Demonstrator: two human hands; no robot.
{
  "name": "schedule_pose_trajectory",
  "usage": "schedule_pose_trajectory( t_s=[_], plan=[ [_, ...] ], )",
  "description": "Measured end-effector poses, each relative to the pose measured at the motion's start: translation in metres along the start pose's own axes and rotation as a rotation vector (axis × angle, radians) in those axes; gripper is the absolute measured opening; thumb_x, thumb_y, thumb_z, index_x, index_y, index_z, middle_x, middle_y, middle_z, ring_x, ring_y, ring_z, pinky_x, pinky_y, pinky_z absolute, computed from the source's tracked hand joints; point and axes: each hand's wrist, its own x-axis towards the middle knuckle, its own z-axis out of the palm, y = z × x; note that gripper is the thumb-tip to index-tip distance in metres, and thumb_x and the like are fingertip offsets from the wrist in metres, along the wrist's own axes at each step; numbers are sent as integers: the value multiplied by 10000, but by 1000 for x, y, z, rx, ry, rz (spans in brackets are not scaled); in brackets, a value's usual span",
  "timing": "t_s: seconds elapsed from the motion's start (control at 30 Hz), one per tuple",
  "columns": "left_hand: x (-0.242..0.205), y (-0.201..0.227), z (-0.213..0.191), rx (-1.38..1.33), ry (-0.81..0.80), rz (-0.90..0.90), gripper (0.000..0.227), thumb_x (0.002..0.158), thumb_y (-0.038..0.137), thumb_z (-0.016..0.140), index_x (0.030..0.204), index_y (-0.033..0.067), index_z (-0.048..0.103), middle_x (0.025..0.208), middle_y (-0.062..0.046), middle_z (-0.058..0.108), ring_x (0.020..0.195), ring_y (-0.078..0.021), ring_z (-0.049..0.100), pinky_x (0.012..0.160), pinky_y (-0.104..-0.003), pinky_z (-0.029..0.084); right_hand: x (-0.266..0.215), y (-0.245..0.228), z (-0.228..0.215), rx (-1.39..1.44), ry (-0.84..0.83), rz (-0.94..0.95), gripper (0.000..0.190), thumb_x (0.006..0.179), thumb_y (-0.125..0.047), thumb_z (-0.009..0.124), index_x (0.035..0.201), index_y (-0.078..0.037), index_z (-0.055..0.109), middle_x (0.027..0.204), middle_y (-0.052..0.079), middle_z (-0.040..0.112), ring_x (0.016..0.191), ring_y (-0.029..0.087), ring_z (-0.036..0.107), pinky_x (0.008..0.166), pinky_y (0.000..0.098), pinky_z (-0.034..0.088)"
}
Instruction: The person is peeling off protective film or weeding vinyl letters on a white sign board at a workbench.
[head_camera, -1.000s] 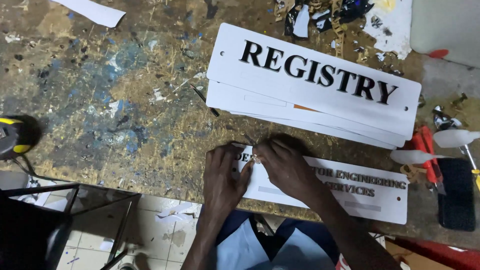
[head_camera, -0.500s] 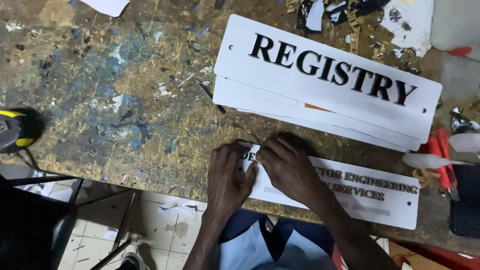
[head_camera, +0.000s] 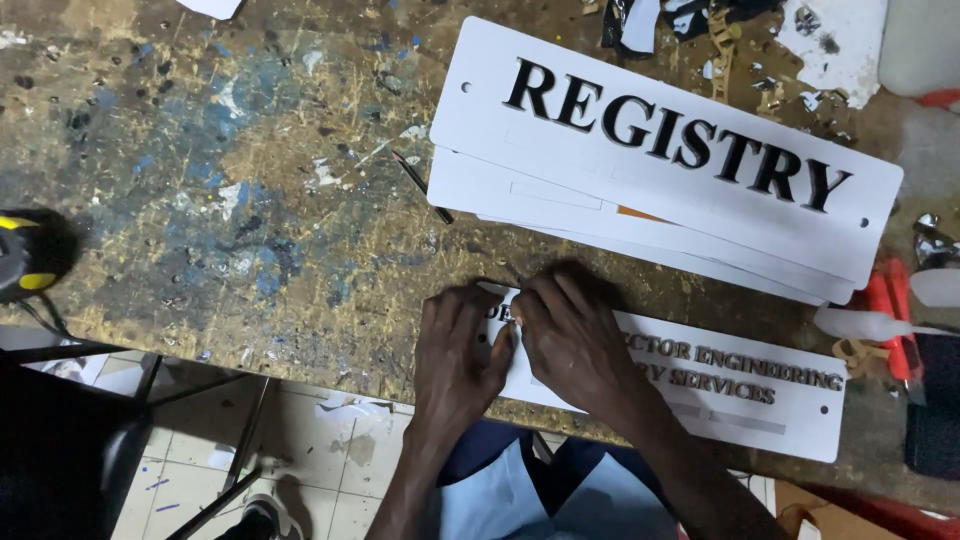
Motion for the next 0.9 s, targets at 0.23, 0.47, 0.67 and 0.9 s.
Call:
schedule_pose_trajectory(
  t_s=[0.23, 0.47, 0.67, 0.9],
  plan=[
    [1, 4, -4, 19, -9, 7, 303, 923, 143, 847, 1219, 97, 801, 1102, -125, 707, 1118, -427, 696, 919, -514, 622, -10, 1, 18, -2, 36, 32, 58, 1109, -136, 620, 1067, -107, 647, 1016, 100, 552, 985, 358, 622, 736, 454, 536],
    [3, 7, -6, 8, -7, 13, 279, 946, 158, 826, 1216, 93, 800, 1119, -130, 721, 1137, -436, 700, 930, -536, 621, -17, 18, 8, 359, 29, 121, 65, 1164, -129, 550, 1136, -133, 609, 995, 72, 531, 982, 383, 649, 812, 466, 548],
    [2, 3, -5, 9, -9, 24, 270, 969, 180, 813, 1228, 109, 798, 1144, -121, 719, 1161, -423, 699, 926, -533, 628, -5, 36, 14, 520, 198, 276, 160, 1191, -188, 568, 1140, -113, 700, 906, 102, 636, 873, 375, 727, 795, 453, 576],
    [-1, -4, 0, 1, 4, 21, 283, 978, 189, 818, 1249, 111, 797, 1138, -125, 722, 1165, -430, 702, 904, -543, 635, -2, 39, 26, 541, 311, 364, 19, 1089, -88, 770, 1083, -102, 759, 865, 99, 729, 822, 327, 764, 741, 404, 591]
  ],
)
